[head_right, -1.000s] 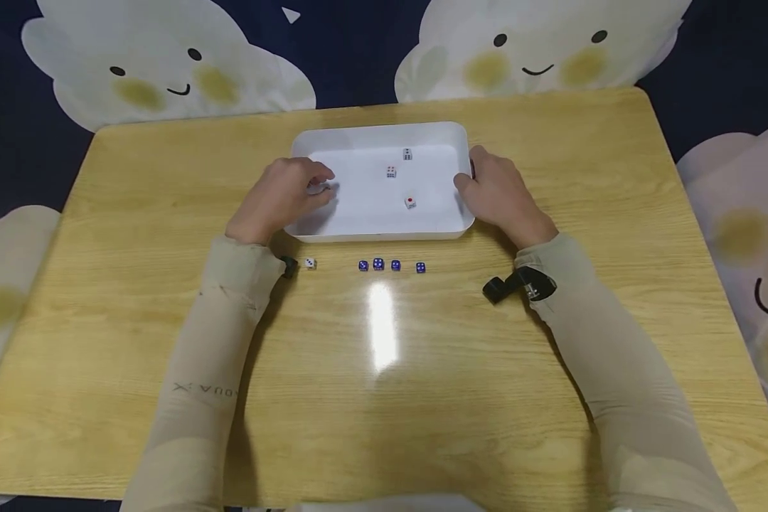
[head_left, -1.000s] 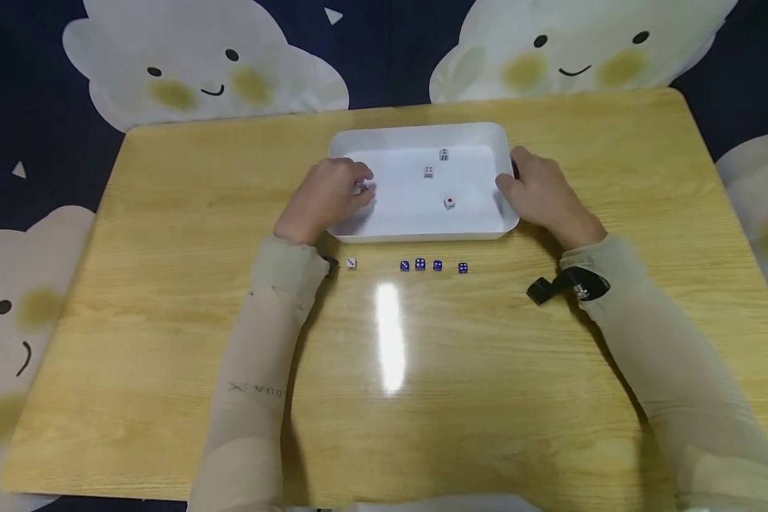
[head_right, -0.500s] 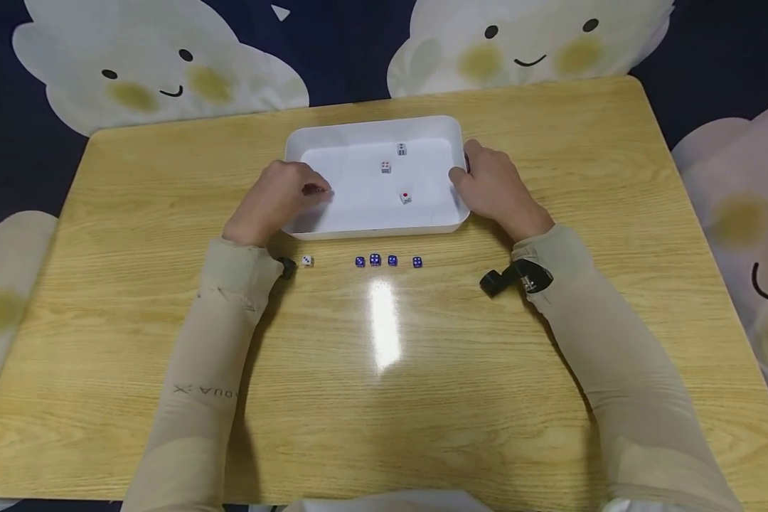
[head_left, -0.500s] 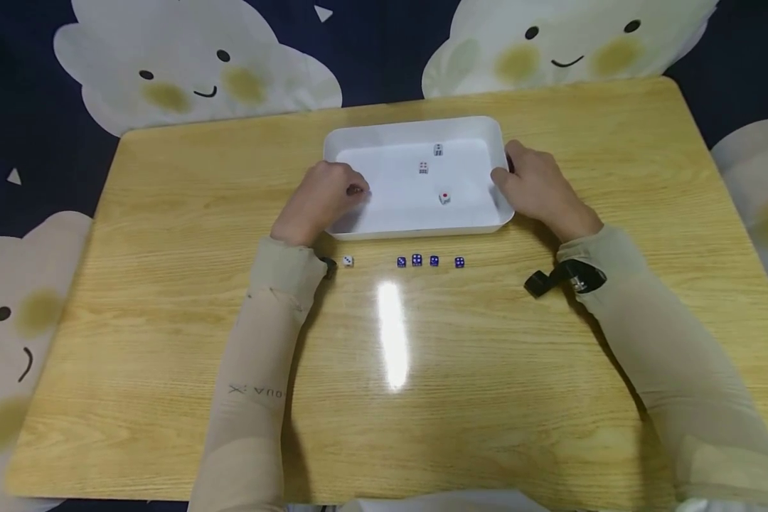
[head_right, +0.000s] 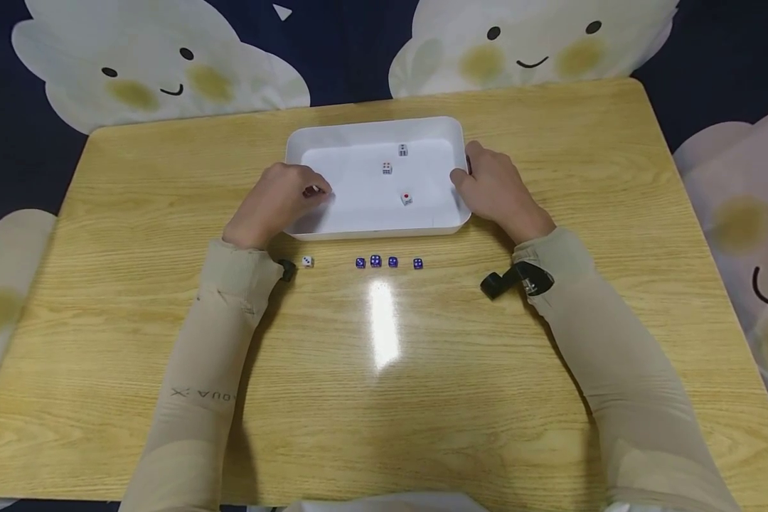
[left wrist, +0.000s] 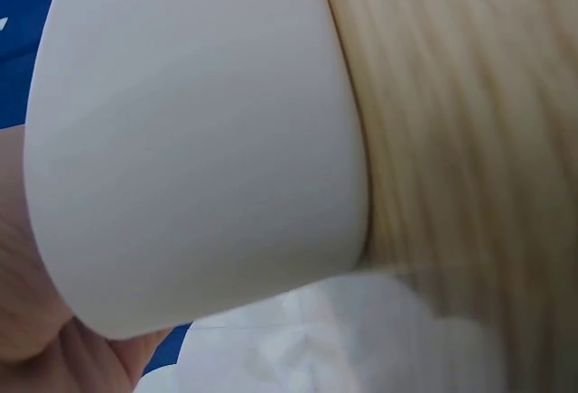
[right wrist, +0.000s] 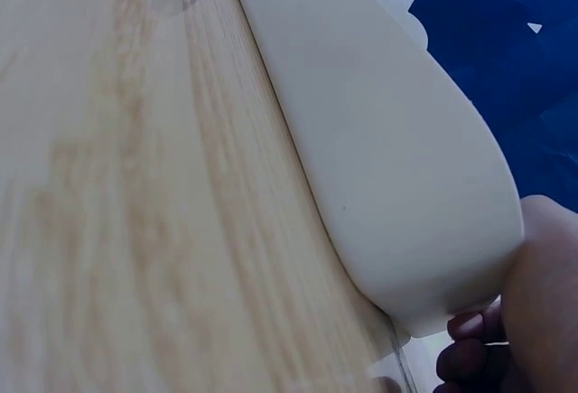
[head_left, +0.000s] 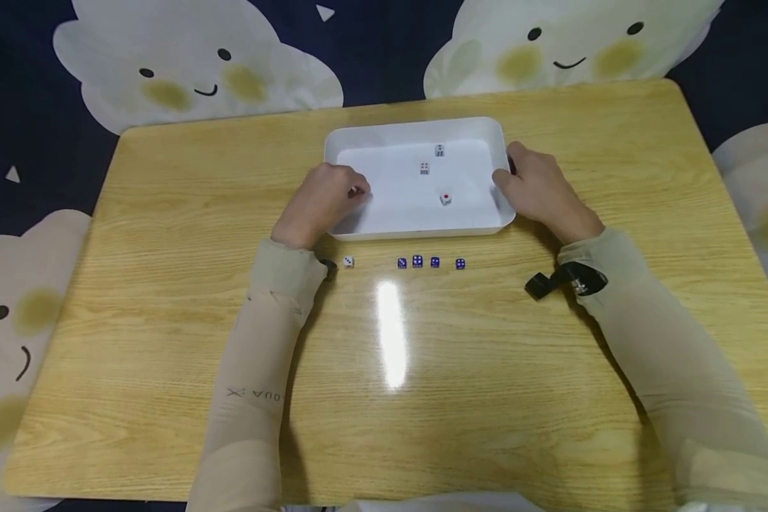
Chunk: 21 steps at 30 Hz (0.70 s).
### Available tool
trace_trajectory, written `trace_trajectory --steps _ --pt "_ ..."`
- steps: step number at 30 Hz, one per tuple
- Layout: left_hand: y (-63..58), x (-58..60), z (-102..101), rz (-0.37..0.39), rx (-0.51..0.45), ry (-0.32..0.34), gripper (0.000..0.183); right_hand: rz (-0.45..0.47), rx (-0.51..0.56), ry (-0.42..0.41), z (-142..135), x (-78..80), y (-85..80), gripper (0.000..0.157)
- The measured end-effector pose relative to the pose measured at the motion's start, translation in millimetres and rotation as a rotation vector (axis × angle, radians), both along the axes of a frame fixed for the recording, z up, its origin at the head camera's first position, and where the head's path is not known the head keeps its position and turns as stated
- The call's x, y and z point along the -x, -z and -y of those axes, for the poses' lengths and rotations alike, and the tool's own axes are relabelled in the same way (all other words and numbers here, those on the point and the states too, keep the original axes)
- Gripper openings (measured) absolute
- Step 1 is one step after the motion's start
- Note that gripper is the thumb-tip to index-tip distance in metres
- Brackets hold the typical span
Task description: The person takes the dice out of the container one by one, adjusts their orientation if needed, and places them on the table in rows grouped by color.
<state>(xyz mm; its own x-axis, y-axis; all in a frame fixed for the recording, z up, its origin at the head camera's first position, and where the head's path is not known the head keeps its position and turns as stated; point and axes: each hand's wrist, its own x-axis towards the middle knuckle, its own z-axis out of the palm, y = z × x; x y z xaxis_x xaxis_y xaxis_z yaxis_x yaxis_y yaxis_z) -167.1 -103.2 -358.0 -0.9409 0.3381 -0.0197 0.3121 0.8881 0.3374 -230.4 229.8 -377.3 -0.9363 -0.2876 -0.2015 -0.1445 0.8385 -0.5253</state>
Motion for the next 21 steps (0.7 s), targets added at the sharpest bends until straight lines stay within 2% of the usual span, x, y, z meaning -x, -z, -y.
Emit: trace_trajectory --steps 11,15,21 --pt "-2.1 -7.4 6.8 0.036 -0.023 -0.021 0.021 -0.006 0.004 -0.012 6.2 -4.0 2.6 0.043" --pt "-3.2 -6.2 6.2 0.024 -0.023 -0.015 0.022 -0.023 0.001 -0.01 4.0 -2.7 0.5 0.039" --pt "-3.7 -4.0 2.7 0.047 -0.023 -0.015 0.023 -0.025 -0.006 -0.007 1.9 -1.9 -0.8 0.04"
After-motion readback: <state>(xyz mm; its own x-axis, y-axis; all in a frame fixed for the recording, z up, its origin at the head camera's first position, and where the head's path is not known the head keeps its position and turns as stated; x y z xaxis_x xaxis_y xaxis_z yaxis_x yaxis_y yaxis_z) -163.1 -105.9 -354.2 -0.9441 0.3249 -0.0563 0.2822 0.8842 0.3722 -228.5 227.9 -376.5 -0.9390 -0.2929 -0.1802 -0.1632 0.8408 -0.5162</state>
